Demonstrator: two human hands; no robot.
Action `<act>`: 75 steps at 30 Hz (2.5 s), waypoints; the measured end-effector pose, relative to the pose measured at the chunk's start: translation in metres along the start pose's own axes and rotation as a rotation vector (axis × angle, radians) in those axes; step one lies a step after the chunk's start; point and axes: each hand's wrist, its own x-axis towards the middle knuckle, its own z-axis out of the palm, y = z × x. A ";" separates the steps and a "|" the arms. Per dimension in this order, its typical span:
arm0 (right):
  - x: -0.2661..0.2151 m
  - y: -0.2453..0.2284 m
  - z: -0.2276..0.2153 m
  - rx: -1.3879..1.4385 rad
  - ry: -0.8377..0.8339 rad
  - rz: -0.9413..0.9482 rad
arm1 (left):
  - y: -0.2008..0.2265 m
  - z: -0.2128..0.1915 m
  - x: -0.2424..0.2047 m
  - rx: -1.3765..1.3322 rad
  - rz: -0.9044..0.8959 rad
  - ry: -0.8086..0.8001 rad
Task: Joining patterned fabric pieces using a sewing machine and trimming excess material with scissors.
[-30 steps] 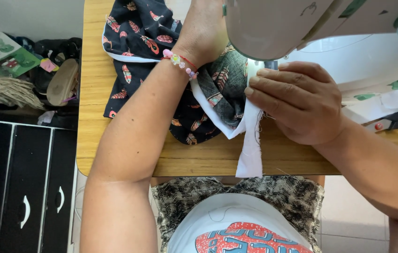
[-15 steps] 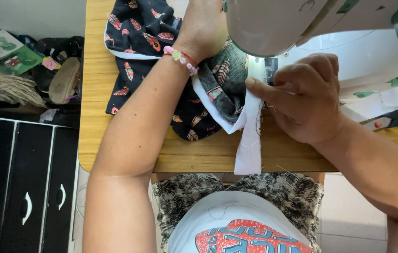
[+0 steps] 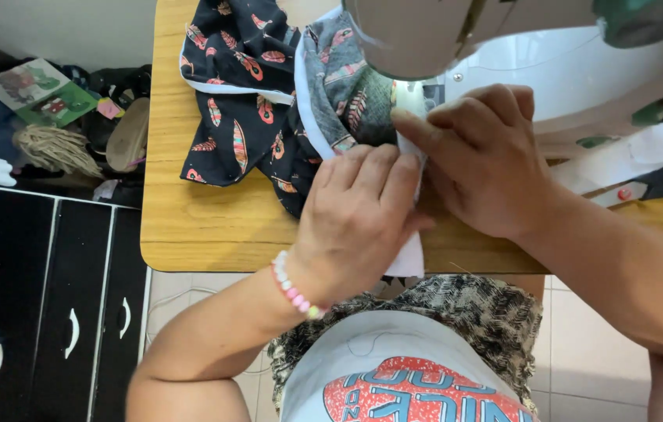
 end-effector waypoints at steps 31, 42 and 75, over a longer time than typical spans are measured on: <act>0.014 -0.034 -0.019 1.046 -0.277 1.000 | -0.001 -0.017 -0.008 -0.189 -0.407 -0.100; 0.012 -0.035 -0.016 1.152 -0.229 0.968 | -0.007 -0.029 -0.014 -0.513 -0.455 0.061; 0.007 -0.041 -0.007 1.060 -0.199 0.887 | 0.028 0.006 -0.054 -0.210 -0.430 0.121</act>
